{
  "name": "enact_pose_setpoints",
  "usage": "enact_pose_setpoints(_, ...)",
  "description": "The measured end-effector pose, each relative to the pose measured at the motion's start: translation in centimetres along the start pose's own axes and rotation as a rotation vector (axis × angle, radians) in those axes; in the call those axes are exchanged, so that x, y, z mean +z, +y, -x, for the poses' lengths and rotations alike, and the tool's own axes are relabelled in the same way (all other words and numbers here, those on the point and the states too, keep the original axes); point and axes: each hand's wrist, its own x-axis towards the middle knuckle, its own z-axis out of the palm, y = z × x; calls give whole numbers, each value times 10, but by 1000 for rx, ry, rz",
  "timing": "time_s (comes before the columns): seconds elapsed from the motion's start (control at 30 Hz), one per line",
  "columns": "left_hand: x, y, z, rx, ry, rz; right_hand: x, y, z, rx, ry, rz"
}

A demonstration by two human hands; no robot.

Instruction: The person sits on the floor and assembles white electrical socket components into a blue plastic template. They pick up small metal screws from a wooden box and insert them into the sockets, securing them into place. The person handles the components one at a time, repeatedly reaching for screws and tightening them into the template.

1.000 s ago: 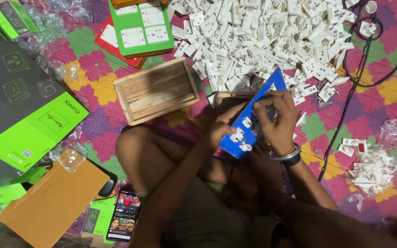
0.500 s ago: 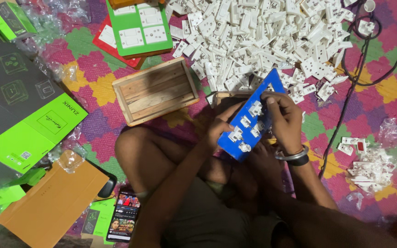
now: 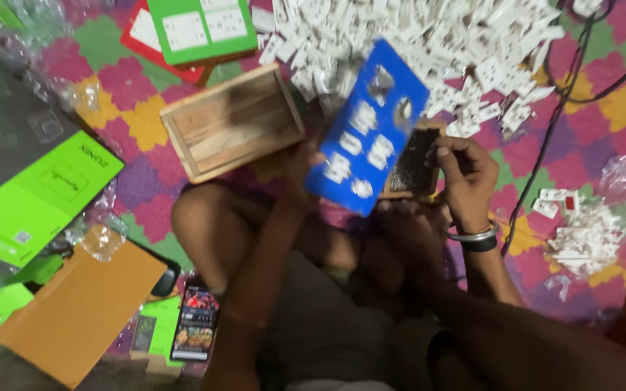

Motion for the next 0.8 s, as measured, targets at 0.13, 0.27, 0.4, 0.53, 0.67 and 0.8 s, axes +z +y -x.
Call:
enact_pose_setpoints(0.13,-23,29,3,172,143,94,21,-5,12,-203,-263,532)
enact_pose_setpoints(0.27,-6,53,5,233,184,99,61,5,10,-621,-554,1149)
enact_pose_setpoints(0.4,5,57,1,266,143,105,98,41,1,-635,-607,1658)
enact_pose_setpoints(0.53,6,53,-12,222,173,108,118,63,0,-297,-701,1665)
enact_pose_setpoints(0.67,0,44,-15,261,108,52,112,62,4,-52,-927,1602)
enact_pose_setpoints(0.8,-20,35,-8,334,176,-82,95,49,7,-494,-528,1185)
